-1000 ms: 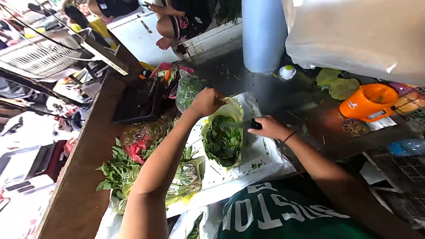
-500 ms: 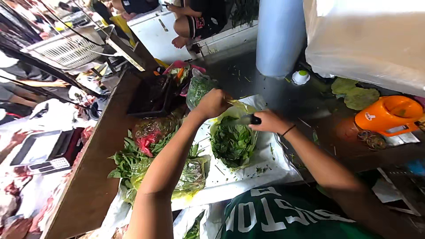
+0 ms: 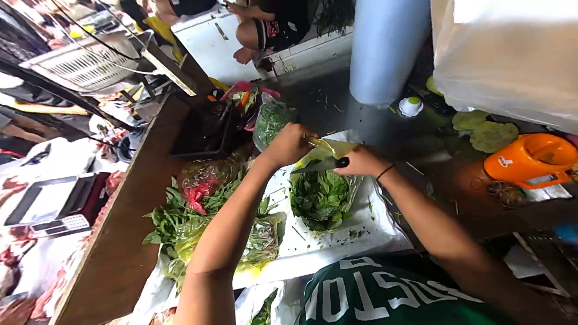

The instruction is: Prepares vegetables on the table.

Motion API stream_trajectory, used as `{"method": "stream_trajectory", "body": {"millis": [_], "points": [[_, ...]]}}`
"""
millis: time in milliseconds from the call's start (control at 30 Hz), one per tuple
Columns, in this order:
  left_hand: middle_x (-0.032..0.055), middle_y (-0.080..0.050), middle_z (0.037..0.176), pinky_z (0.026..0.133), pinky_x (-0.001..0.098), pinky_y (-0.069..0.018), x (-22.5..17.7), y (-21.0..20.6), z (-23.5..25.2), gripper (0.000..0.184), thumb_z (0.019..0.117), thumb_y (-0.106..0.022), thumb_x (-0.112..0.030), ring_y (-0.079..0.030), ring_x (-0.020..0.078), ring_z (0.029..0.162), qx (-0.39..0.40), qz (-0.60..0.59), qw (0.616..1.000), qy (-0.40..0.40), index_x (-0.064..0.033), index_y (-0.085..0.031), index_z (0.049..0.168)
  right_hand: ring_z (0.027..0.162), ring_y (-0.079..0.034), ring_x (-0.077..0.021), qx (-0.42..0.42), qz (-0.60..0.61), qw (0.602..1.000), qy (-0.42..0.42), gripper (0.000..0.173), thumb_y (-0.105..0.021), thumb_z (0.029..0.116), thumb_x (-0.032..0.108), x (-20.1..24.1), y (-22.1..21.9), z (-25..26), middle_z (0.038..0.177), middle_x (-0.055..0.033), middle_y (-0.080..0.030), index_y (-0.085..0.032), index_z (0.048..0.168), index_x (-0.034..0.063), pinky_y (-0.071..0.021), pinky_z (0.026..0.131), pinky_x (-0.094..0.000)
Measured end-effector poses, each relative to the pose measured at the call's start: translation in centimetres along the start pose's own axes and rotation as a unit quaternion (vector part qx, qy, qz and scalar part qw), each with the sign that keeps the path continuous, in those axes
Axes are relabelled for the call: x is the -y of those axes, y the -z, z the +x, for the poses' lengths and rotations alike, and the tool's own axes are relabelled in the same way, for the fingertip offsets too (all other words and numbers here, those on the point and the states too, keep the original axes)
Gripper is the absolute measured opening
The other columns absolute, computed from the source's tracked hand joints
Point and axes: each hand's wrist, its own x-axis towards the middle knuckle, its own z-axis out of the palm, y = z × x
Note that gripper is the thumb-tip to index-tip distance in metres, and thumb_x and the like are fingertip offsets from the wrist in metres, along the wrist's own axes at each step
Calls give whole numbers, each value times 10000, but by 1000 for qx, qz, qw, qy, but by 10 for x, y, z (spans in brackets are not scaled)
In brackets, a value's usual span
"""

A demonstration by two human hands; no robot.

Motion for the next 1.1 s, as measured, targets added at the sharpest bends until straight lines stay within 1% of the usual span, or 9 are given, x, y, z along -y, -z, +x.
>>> {"method": "stream_trajectory", "body": {"millis": [133, 267, 367, 467, 633, 700, 800, 967, 1100], "points": [[93, -746, 966, 836, 421, -588, 2, 30, -44, 164, 966, -614, -74, -709, 163, 864, -118, -51, 989, 74, -27, -744, 1055, 775, -691, -319, -104, 70, 989, -82, 403, -820, 841, 504, -131, 1, -52, 839, -123, -706, -736, 934, 121, -561, 718, -641], [133, -726, 1040, 849, 451, -584, 16, 62, -122, 279, 981, -657, -162, -701, 205, 906, -234, 6, 942, 239, -44, -671, 1234, 836, -697, -324, -107, 50, 965, -236, 471, -782, 843, 563, -226, -14, -165, 913, -142, -712, -728, 956, 109, -563, 776, -649], [356, -628, 1189, 851, 738, -511, 40, 40, -177, 850, 868, -823, -207, -653, 545, 1014, -150, 54, 855, 493, -147, -333, 1561, 805, -688, -306, -108, 120, 943, -291, 429, -816, 853, 471, -202, -42, -242, 892, -151, -708, -737, 962, 64, -572, 766, -611], [442, -240, 1550, 888, 852, -411, 58, -26, -202, 1208, 733, -925, -263, -412, 712, 1258, 15, 59, 767, 639, -140, -149, 1652, 706, -660, -248, -131, 132, 926, -328, 440, -796, 840, 500, -177, -94, -285, 783, -114, -689, -731, 863, 66, -566, 685, -542], [302, -421, 1529, 929, 813, -416, 58, -102, -180, 671, 891, -708, -83, -455, 596, 1314, -37, 35, 843, 536, -140, -479, 1519, 690, -651, -241, -124, 157, 910, -363, 502, -727, 892, 558, -131, -131, -272, 761, -111, -677, -728, 862, 58, -561, 683, -527], [242, -453, 1538, 1028, 871, -244, 57, -118, -160, 586, 901, -633, -31, -353, 552, 1429, -45, 72, 861, 502, -150, -559, 1470, 714, -669, -218, -99, 183, 917, -340, 452, -735, 907, 519, -107, -120, -246, 793, -91, -694, -735, 917, 68, -578, 704, -494], [215, -395, 1595, 1074, 895, -76, 53, -129, -130, 522, 953, -703, -321, -223, 534, 1504, -71, 78, 883, 458, -146, -604, 1434, 669, -637, -171, -79, 232, 922, -301, 441, -770, 872, 533, -74, -100, -208, 761, -53, -668, -720, 914, 97, -566, 660, -429], [62, -599, 1414, 1068, 845, -213, 56, -147, -82, 349, 986, -636, -454, -495, 392, 1360, -50, 21, 911, 410, -248, -726, 1253, 541, -657, -172, -60, 316, 913, -251, 434, -764, 902, 474, -17, -75, -166, 722, -44, -697, -668, 1001, 62, -588, 512, -354], [21, -640, 1327, 1019, 834, -286, 74, -158, -70, 240, 918, -696, -372, -534, 359, 1303, 16, 27, 914, 405, -237, -762, 1105, 610, -681, -188, -79, 410, 882, -219, 416, -468, 1092, 374, 22, -72, -154, 733, -56, -689, -681, 1055, 19, -618, 594, -355]]}}
